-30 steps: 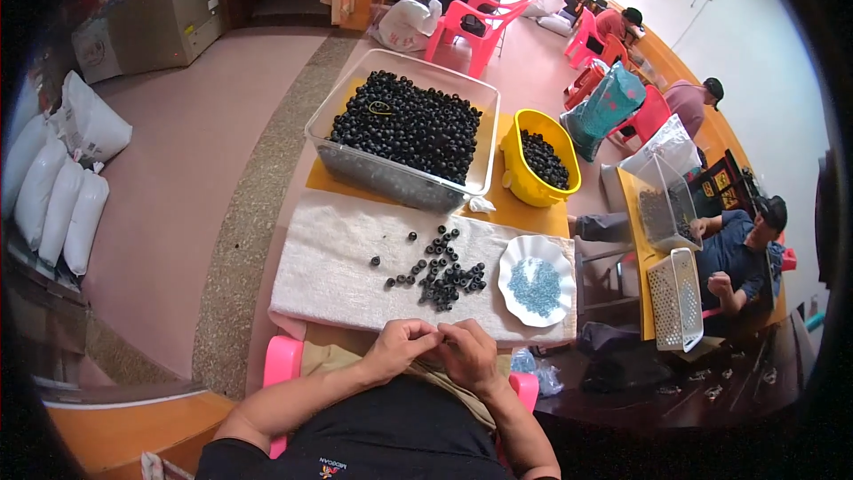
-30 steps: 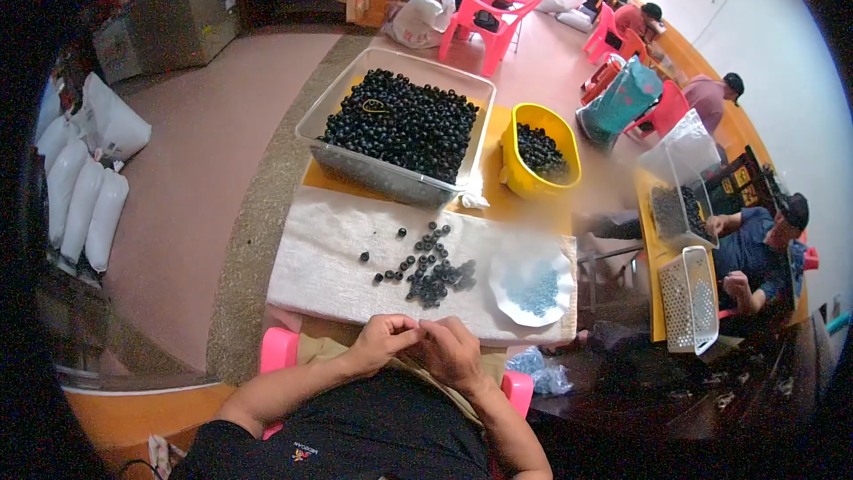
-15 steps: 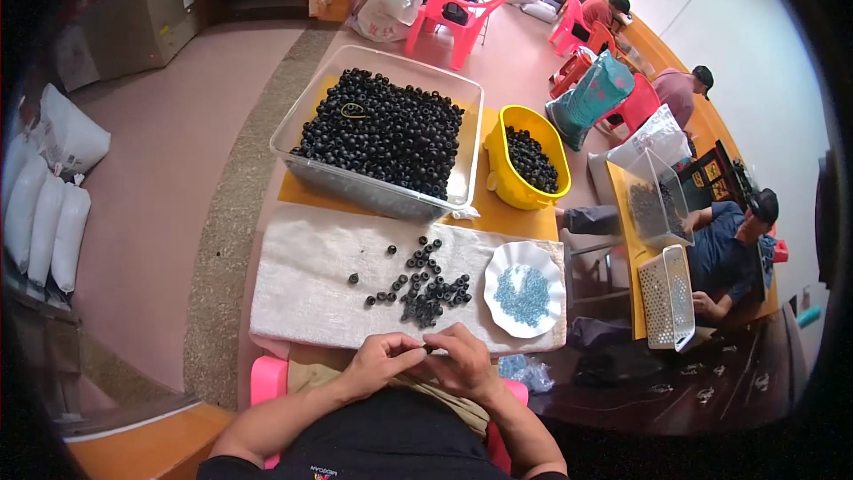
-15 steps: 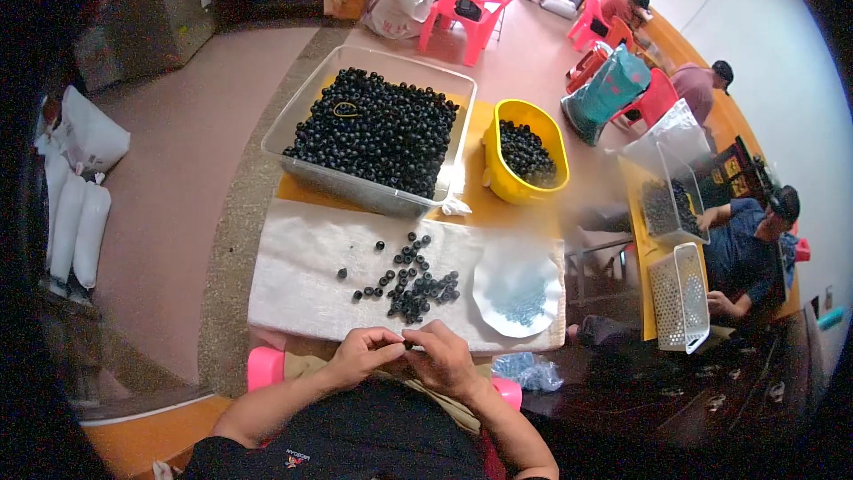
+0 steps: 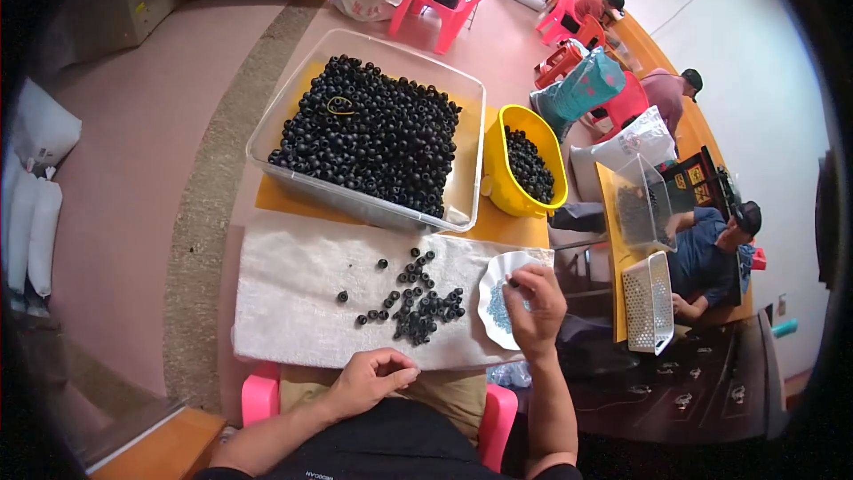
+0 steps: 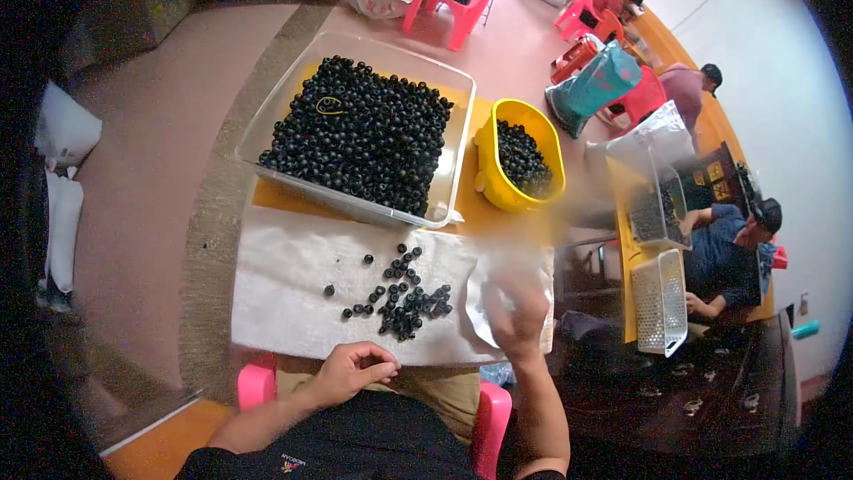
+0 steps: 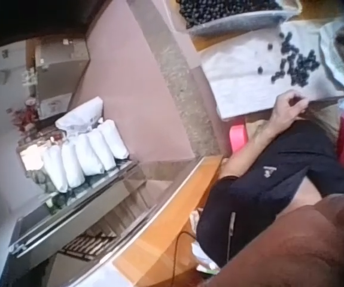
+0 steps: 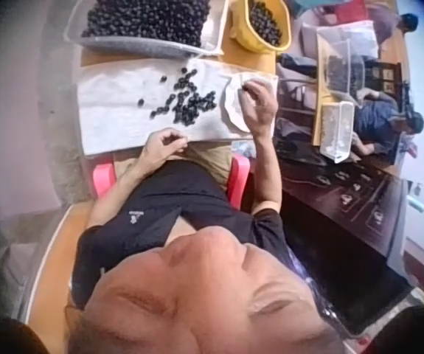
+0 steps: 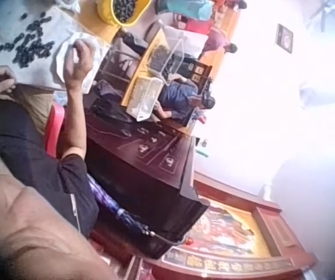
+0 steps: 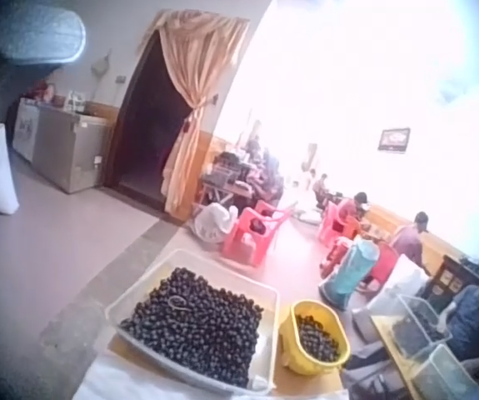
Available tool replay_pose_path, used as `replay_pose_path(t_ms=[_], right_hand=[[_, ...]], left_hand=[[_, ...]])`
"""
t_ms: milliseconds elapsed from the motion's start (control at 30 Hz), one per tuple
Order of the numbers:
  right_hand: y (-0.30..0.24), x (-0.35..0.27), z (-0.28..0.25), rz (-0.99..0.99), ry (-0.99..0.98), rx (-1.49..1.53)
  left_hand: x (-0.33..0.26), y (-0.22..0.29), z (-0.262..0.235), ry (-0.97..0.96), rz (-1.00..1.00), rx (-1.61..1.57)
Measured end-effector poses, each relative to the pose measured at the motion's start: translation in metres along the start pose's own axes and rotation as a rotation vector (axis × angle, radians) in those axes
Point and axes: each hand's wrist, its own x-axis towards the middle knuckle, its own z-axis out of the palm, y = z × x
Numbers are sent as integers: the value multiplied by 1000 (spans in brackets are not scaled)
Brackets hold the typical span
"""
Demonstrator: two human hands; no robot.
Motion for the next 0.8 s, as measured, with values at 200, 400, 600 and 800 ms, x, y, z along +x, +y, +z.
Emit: replay_pose_path(t_ms=[200, 400, 600, 800], right_hand=[[13, 48, -22, 32, 45, -225], [47, 101, -23, -67, 157, -408], [119, 147, -20, -16, 100, -640], [92, 123, -23, 103, 58, -439]], left_hand=[[0, 9, -4, 9, 0, -78], [0, 12, -10, 28, 42, -69], [-1, 8, -6, 4, 69, 48], [-4, 6, -5, 56, 76, 132]])
